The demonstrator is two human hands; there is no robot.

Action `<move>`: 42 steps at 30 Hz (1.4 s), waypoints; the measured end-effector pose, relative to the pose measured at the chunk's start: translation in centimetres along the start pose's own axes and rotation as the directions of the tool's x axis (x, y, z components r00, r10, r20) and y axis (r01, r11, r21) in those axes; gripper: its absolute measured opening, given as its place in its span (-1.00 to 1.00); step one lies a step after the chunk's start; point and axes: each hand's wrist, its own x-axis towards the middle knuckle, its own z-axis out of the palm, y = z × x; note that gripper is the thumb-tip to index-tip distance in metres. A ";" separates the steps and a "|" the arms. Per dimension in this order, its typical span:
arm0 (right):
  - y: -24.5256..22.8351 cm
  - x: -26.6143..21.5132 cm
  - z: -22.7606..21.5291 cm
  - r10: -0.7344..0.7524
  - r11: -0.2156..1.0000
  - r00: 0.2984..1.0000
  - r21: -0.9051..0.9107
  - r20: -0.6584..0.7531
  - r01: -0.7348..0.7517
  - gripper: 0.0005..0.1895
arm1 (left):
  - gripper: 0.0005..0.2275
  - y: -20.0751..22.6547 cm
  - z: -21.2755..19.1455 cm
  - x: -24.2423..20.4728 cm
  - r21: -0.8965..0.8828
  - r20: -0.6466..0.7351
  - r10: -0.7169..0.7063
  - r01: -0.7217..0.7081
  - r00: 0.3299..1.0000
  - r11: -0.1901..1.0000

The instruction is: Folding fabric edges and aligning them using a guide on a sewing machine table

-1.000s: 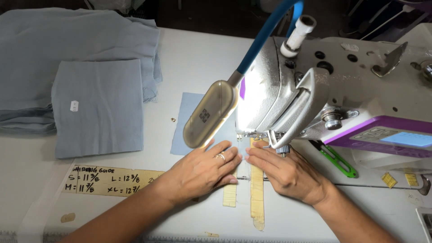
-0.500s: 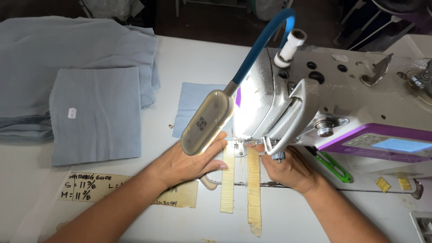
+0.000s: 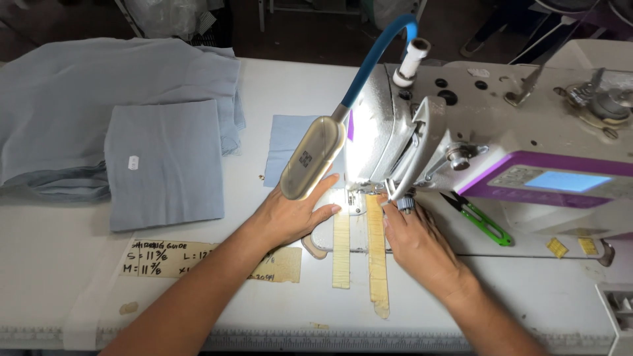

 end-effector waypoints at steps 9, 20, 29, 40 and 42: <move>-7.6 -5.4 -4.3 0.029 0.859 0.999 0.511 -0.025 -0.012 -0.51 | 0.05 5.6 0.8 -10.9 0.170 0.023 -0.044 0.040 0.999 0.985; -10.8 -11.7 -7.7 -0.026 0.649 0.996 0.757 -0.087 0.083 -0.58 | -0.89 11.8 2.7 -17.7 0.136 -0.359 0.409 -0.387 0.839 0.912; -4.5 -26.2 -12.1 0.303 0.213 0.644 0.609 0.702 -0.764 -0.68 | -0.69 17.7 2.2 -13.1 -0.200 -0.247 0.176 -0.227 0.953 0.953; -5.8 -49.0 -6.9 0.872 0.446 0.386 -0.164 0.301 -0.880 -0.60 | -0.60 16.0 6.4 -9.7 0.145 -0.221 0.391 -0.367 0.893 0.919; -8.9 -52.7 -2.9 0.843 0.493 0.421 -0.168 0.334 -0.854 -0.60 | -0.59 15.8 6.6 -9.7 0.136 -0.230 0.388 -0.365 0.893 0.921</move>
